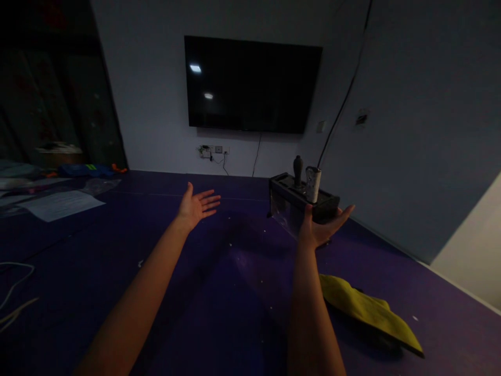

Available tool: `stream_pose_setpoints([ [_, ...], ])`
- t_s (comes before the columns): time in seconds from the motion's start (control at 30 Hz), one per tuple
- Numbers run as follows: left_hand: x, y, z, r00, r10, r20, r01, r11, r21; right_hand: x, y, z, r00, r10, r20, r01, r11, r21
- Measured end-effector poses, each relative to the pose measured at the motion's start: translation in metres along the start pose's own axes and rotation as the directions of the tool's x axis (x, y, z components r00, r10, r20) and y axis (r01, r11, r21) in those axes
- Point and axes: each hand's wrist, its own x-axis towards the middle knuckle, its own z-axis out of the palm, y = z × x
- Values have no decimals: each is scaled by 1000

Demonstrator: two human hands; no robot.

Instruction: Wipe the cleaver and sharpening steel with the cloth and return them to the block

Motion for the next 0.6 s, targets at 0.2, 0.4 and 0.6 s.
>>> stream_pose_setpoints([
  [0.2, 2, -3, -10, 979, -55, 198, 74, 993, -89, -8, 3, -8, 978, -10, -206, -34, 977, -210],
  [0.4, 4, -3, -15, 960, -43, 277, 65, 995, -69, -13, 7, -11, 963, 3, -270, -81, 957, -279],
  [0.6, 1, 1, -16, 970, -72, 230, 89, 994, -63, -12, 14, -10, 965, -10, -263, -91, 924, -370],
])
